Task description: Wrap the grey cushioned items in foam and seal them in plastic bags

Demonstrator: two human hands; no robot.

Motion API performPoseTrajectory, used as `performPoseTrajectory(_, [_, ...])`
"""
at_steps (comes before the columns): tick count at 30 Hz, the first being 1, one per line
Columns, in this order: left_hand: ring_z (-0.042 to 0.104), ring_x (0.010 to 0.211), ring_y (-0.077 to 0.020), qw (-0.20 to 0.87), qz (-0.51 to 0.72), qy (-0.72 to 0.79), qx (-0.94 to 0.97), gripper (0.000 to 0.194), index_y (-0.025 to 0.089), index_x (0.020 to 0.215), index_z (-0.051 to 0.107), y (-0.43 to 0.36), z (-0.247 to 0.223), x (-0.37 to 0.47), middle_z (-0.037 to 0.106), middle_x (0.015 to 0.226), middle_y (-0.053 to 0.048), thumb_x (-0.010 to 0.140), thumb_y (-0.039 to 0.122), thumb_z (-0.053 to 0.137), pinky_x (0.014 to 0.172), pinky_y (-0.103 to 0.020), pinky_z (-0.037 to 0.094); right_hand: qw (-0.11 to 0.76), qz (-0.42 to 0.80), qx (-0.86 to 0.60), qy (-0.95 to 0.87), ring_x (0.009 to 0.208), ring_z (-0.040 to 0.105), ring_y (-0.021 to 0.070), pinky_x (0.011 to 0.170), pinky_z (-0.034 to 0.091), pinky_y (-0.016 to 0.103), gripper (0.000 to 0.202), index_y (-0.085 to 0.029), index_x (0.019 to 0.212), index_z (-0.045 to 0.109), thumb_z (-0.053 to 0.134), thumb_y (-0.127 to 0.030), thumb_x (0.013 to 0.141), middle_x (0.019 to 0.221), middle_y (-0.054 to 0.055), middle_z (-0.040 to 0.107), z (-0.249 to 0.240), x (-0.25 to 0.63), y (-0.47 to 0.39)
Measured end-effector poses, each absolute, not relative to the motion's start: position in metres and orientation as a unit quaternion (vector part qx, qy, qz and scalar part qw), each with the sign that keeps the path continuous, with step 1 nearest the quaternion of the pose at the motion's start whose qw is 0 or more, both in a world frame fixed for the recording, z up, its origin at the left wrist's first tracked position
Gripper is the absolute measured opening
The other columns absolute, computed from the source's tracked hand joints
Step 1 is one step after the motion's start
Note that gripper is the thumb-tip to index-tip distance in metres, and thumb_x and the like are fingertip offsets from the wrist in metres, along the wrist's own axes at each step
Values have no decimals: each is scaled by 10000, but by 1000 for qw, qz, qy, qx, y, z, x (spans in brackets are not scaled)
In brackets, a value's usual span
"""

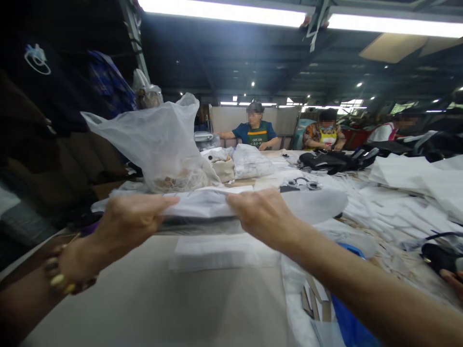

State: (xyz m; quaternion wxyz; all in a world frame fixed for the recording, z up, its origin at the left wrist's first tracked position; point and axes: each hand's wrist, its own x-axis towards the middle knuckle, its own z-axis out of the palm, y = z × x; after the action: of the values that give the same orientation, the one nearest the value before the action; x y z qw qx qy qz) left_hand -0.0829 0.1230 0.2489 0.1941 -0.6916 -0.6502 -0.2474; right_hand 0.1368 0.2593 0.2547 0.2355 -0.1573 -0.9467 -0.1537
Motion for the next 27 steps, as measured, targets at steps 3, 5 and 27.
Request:
performPoseTrajectory(3, [472,482,-116,389,-172,-484,-765,287,89,1076,565,96,187,-75,529,551,30,855,36,390,496,-267,329,311,-215,-46,-925,482,475,109,500,304,261,363,-108,1096,577,324,-23,850,536,-7,561,185,155,240])
performPoseTrajectory(5, [461,442,-110,347,-149,-476,-794,319,61,1135,518,81,131,-67,503,525,37,864,20,354,457,-264,334,295,-192,-22,-936,481,483,111,487,319,271,316,-74,1110,545,336,-44,876,558,-4,560,128,164,225])
performPoseTrajectory(27, [455,732,-157,-35,-224,-555,-800,75,167,751,569,113,42,-23,538,701,6,797,111,585,638,-281,348,241,-40,-27,-969,480,498,137,442,346,285,333,-38,1106,521,246,-50,919,567,2,552,4,183,182])
